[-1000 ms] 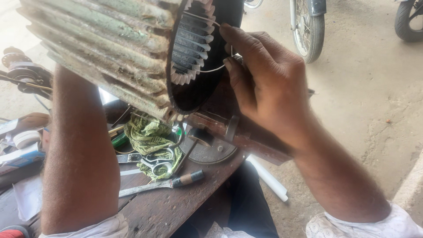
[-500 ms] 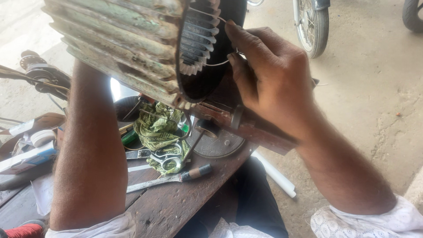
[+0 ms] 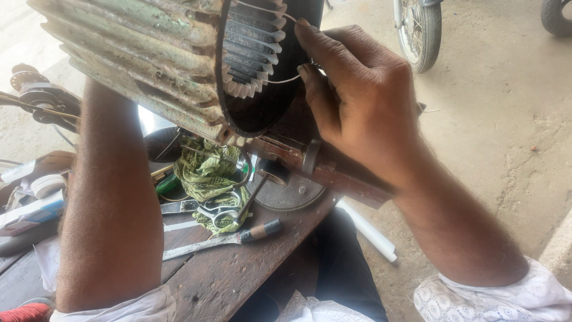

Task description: The person bends a thin wire into a loop and inserts it into the slots of a motor stator. They repeatedly thread the wire through the stator slots and adjust its position by hand.

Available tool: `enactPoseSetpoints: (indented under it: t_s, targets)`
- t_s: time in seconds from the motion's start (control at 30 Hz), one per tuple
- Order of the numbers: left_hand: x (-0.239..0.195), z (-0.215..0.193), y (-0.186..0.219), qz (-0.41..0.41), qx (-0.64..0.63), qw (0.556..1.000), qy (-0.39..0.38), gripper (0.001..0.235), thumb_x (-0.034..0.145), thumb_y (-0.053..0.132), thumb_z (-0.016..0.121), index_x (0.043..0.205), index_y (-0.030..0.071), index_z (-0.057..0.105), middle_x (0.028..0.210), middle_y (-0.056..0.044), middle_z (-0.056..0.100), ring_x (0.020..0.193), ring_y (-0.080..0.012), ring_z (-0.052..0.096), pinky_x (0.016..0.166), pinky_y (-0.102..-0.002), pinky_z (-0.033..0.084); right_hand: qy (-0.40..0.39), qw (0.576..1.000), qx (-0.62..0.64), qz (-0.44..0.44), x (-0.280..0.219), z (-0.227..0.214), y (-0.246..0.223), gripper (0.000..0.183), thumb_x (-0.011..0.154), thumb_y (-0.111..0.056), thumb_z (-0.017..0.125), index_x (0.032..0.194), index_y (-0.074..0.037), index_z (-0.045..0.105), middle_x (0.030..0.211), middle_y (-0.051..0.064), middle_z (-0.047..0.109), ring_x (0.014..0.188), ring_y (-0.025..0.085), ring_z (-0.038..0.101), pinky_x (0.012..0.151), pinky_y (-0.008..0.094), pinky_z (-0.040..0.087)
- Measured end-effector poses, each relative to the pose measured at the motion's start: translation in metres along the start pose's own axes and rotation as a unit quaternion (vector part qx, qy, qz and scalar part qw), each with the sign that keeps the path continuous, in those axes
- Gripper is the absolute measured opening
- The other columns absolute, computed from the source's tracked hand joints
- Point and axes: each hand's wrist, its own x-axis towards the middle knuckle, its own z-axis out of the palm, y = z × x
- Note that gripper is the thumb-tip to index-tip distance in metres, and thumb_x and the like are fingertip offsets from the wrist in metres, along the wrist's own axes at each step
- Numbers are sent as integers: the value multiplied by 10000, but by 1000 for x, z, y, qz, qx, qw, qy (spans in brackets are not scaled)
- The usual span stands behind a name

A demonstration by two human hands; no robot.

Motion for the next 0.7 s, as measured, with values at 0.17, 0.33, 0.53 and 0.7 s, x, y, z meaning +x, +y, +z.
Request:
enactPoseSetpoints:
  t_s: [0.17,0.33,0.53,0.7]
  targets:
    - [-2,-2,0,-1,-2,1000,2,194,1074,92,585,1199,-27,673,1077,-122,732,946,-200,742,833,-314,639,-9,1000,-10,1,0,2,1,321,1070,3,710,1376,24,614,1130,162,721,921,220,756,798,285,643]
    - [-2,0,0,-2,-6,1000,-2,198,1075,98,583,1202,-25,671,1082,-122,732,951,-200,742,835,-315,639,-15,999,-33,5,-2,3,1,308,1077,-7,710,1367,37,618,1100,164,723,885,211,747,762,285,635]
    - [-2,4,0,-2,-10,1000,-10,204,1076,105,579,1206,-22,670,1088,-122,731,956,-200,741,838,-317,639,-16,999,-46,23,-1,4,-1,286,1095,-11,726,1357,54,631,1056,161,725,810,189,726,696,280,616]
    - [-4,6,-7,-5,-11,1000,-14,209,1076,111,576,1210,-20,668,1092,-122,731,961,-201,741,841,-318,639,-11,997,-80,-10,0,3,0,290,1053,-34,749,1316,27,644,1133,169,698,984,258,713,876,386,615]
